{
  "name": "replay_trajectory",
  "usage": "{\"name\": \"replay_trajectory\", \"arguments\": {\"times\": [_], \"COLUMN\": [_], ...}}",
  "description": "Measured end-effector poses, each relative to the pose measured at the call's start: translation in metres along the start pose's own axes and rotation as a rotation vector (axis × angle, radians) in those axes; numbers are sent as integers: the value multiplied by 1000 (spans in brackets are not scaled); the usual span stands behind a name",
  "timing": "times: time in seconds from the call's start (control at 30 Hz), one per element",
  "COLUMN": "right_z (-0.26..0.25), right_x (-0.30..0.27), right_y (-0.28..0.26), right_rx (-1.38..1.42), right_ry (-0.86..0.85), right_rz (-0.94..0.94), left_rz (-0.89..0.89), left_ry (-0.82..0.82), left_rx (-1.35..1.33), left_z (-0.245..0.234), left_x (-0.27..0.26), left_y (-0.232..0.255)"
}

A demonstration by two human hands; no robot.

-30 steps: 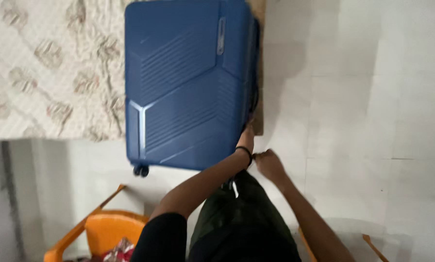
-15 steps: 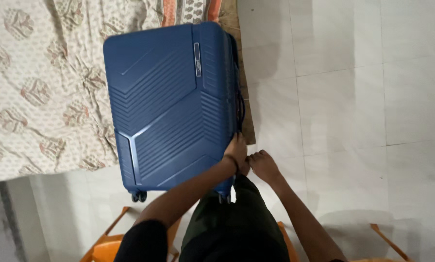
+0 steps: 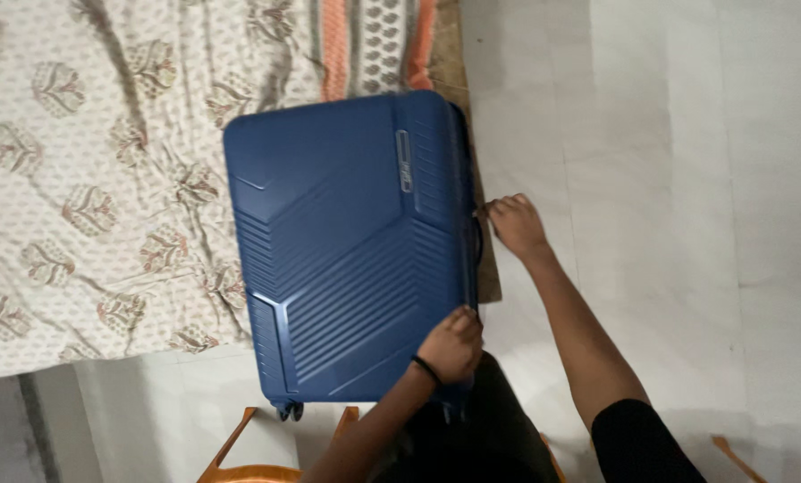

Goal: The person folds clothes by hand on a bed, places them into a suitcase, and closes and zips the suitcase.

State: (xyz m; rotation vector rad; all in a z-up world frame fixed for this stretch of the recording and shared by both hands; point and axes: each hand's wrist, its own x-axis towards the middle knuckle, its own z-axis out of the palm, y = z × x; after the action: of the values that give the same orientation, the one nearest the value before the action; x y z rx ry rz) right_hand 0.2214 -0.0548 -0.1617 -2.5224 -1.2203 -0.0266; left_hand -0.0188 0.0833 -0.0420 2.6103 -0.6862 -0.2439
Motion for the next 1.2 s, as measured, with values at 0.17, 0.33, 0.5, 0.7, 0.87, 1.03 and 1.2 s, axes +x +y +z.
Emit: {"name": "replay_trajectory", "arguments": {"times": [0.17,0.33,0.5,0.7,0.87,1.03,1.2], "right_z": [-11,-14,-20,-14,-4,-2,5], "right_x": [16,-1,-16,-11,-15,-7,-3], "right_y": [7,-22,-21,-1,16,25,32], "right_rx": [44,87,207,201,213,193,260], "right_ry": [-112,-165,-197,-117,-139,-222,-160], "right_rz": [-16,184,230,157,76,63,15], "left_rz": [-2,-131,-176,-138,-175,-127,-117], "left_ry": [-4,73,-427,-945,-862,-933,-1079], "left_rx": [0,-26,586,795,742,773,626], "left_z": [-9,-43,-41,-18,31,24,-27], "left_x": [9,72,186,222,248,258,268], "left_y": [-7,-66,-150,-144,-172,-176,-176]}}
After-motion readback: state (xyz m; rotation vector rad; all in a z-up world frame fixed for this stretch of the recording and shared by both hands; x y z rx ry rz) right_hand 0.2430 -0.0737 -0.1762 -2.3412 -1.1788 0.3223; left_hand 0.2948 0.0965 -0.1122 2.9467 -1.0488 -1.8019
